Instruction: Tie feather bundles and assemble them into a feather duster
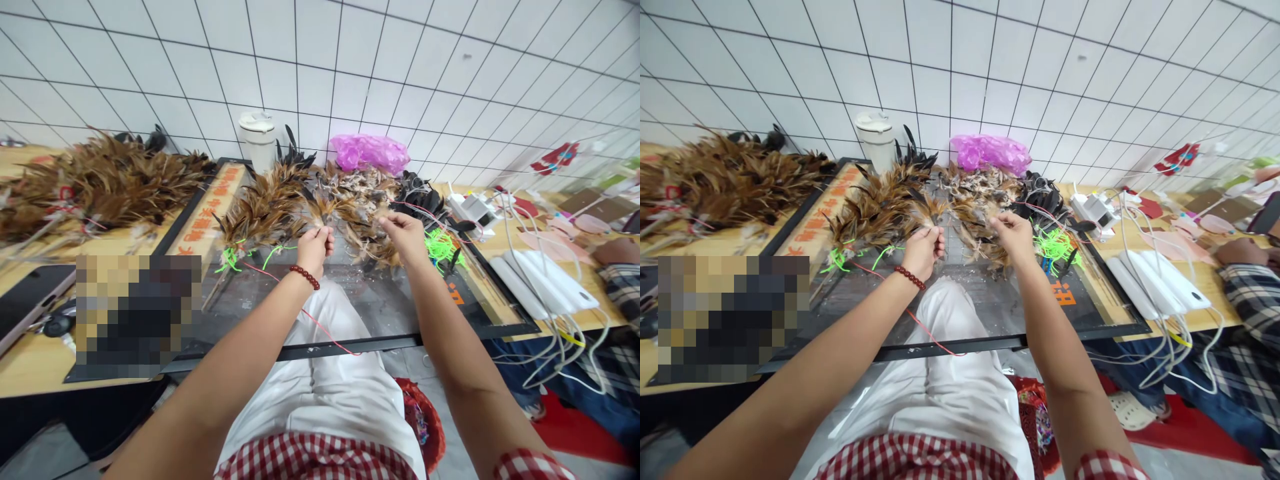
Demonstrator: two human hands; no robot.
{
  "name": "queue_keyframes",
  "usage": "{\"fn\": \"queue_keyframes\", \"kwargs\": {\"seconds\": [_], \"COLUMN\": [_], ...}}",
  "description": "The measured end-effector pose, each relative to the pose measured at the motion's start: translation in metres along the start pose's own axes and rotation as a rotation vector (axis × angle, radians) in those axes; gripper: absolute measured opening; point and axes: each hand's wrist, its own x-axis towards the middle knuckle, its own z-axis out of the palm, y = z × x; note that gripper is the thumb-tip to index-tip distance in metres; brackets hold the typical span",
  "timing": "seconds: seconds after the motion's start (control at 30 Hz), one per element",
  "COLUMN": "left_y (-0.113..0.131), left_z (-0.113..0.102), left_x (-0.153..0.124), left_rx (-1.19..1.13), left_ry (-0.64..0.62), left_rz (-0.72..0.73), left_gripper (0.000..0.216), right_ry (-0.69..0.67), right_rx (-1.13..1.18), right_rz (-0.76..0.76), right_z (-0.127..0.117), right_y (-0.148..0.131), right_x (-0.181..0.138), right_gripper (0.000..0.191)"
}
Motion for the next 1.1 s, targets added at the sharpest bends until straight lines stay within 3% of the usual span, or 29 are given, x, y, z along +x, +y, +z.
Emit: {"fn": "queue_keyframes", "kwargs": {"seconds": [0.17, 0.33, 0.4, 0.5, 0.63, 0.87, 0.97, 1.03, 1.1], "left_y": [0.004, 0.005, 0.005, 0.004, 0.003, 0.003, 0.004, 0.004, 0.004], "left_z": [0.002, 0.005, 0.005, 0.005, 0.004, 0.002, 0.001, 0.000, -0.001], "left_x": [-0.007, -0.013, -0.013, -0.013, -0.014, -0.013, -0.010, -0.008, -0.005], "left_rx": [0.011, 0.031, 0.036, 0.057, 0.084, 0.136, 0.084, 0.056, 0.043], "left_ry": [-0.106, -0.194, -0.207, -0.223, -0.294, -0.352, -0.273, -0.215, -0.174], "left_rz": [-0.048, -0.145, -0.176, -0.197, -0.209, -0.130, -0.089, -0.075, -0.063], "left_gripper": [0.013, 0.014, 0.015, 0.016, 0.015, 0.017, 0.016, 0.015, 0.016], "right_ry": [-0.193, -0.325, -0.344, -0.339, -0.290, -0.267, -0.239, -0.298, -0.382], "right_rx": [0.297, 0.389, 0.388, 0.330, 0.211, -0.034, -0.411, -0.693, -0.819], "right_rz": [0.196, 0.333, 0.338, 0.230, 0.044, -0.100, -0.130, -0.123, -0.109], "right_z": [0.011, 0.030, 0.035, 0.038, 0.041, 0.035, 0.024, 0.017, 0.014], "right_y": [-0.014, -0.017, -0.015, -0.011, -0.007, 0.000, 0.005, 0.007, 0.007], "right_x": [-0.012, -0.025, -0.028, -0.029, -0.030, -0.027, -0.022, -0.019, -0.019], "right_gripper": [0.035, 0.039, 0.039, 0.034, 0.027, 0.025, 0.028, 0.026, 0.019]}}
